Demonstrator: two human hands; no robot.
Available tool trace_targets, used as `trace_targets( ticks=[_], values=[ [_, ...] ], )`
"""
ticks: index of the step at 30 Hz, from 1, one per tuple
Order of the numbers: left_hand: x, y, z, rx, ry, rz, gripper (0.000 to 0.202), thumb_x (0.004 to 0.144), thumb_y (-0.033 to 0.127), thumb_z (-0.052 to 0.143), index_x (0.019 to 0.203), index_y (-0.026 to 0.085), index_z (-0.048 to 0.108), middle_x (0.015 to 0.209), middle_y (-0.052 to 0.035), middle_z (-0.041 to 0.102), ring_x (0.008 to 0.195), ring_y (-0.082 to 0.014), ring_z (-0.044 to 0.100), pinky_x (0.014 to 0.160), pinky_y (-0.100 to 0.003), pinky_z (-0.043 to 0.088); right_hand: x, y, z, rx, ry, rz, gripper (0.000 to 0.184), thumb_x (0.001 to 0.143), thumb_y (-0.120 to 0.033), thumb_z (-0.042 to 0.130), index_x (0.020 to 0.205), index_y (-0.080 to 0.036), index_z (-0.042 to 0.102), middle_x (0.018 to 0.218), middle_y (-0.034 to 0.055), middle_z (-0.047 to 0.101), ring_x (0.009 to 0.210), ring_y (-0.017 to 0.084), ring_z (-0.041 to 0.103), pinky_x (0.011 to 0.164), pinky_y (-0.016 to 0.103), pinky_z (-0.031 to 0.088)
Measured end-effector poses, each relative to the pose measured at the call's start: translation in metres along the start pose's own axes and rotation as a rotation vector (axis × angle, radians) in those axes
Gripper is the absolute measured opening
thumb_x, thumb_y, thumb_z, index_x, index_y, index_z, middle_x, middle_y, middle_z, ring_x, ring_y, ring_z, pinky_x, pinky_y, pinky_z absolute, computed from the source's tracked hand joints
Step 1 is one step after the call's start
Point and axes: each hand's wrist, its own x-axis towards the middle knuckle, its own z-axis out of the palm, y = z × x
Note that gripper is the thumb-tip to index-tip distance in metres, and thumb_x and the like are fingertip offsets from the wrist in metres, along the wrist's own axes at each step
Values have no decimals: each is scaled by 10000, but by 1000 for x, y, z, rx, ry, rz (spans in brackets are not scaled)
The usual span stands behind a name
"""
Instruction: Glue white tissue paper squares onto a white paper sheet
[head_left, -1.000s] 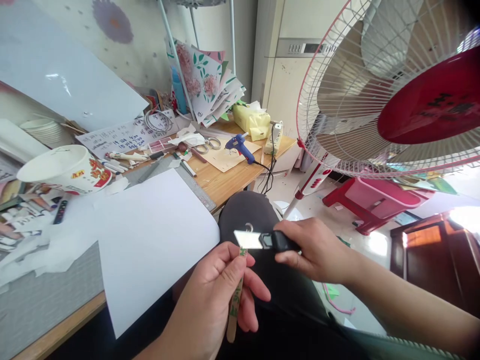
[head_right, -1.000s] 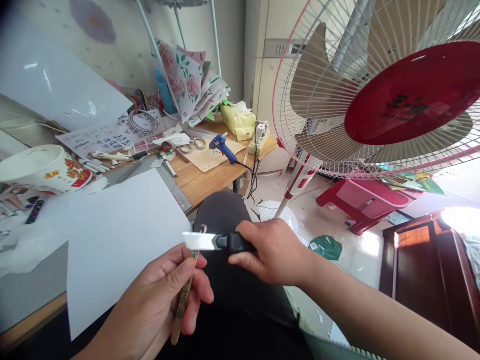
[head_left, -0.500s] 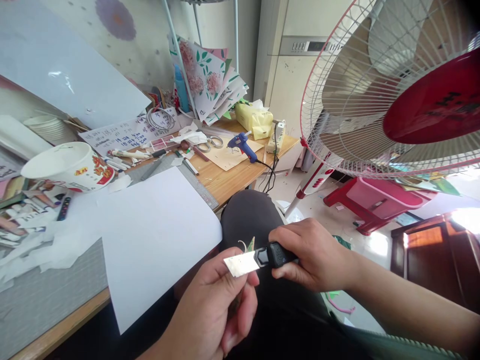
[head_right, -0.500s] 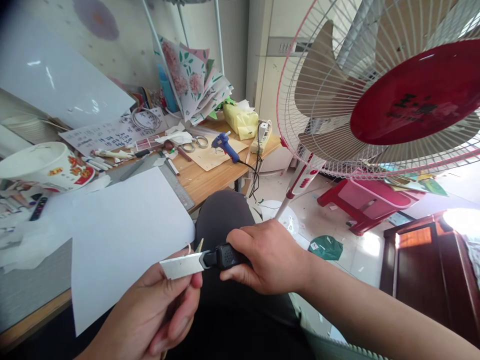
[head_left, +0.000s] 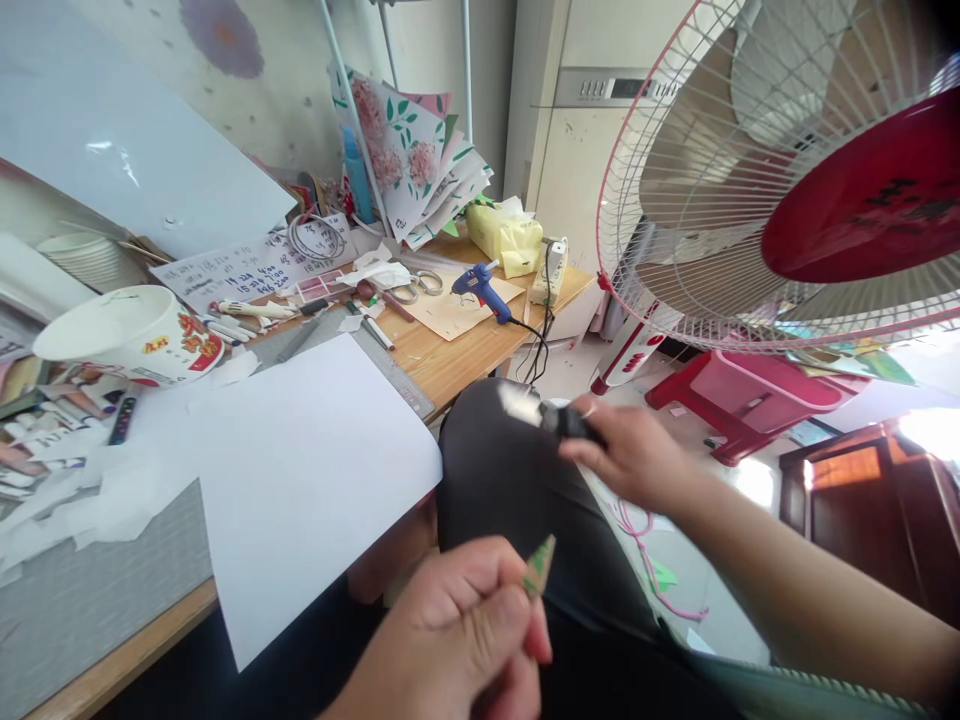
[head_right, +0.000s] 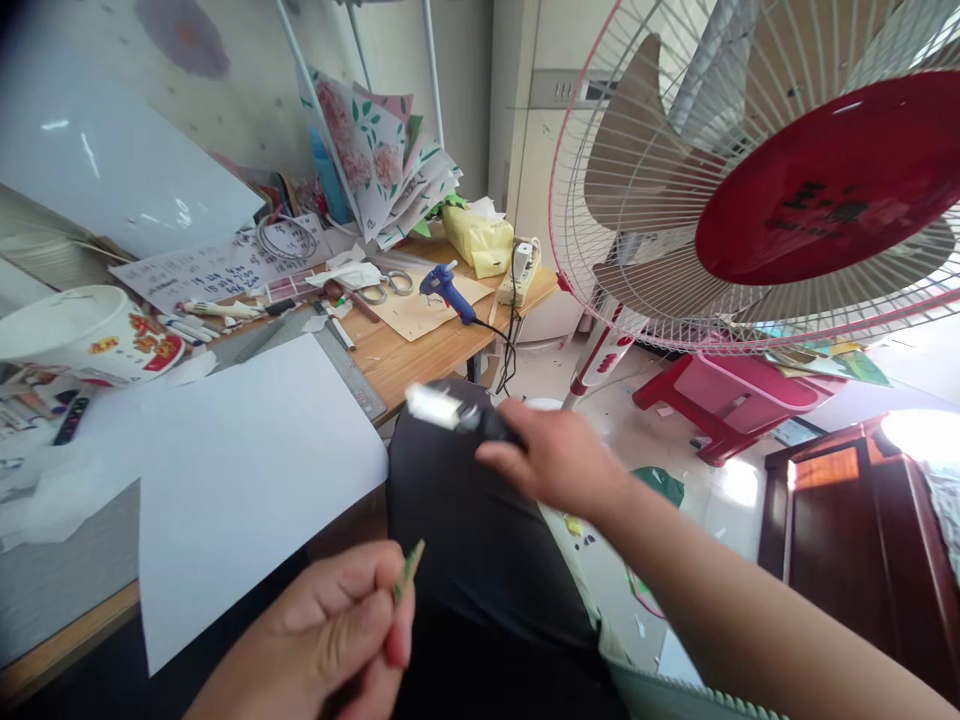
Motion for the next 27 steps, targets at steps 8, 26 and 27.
trace_targets(
  ticks=[8,26,27],
  values=[
    [5,2,1,-41,43,73,304,896,413,492,703,179,501,384,72,406,297,-13,141,325,-149,102,-11,30,-2,38,-6,201,407,893,-585,335,797,-204,440,566,-19,462,496,137,448,497,240,290],
    [3,-3,-1,-73,-4,20,323,861,454,551,695,180,507,371,89,363,283,-5,134,322,-138,95,-4,-3,6,28,-67,17,524,876,-656,274,836,-187,503,613,13,532,529,153,494,516,251,294],
    [3,-2,-1,-63,-6,18,331,861,462,547,693,181,502,369,86,369,283,-7,137,321,-139,94,-2,6,6,-36,-37,148,504,881,-643,275,832,-192,494,594,13,523,524,164,495,510,251,291]
  ],
)
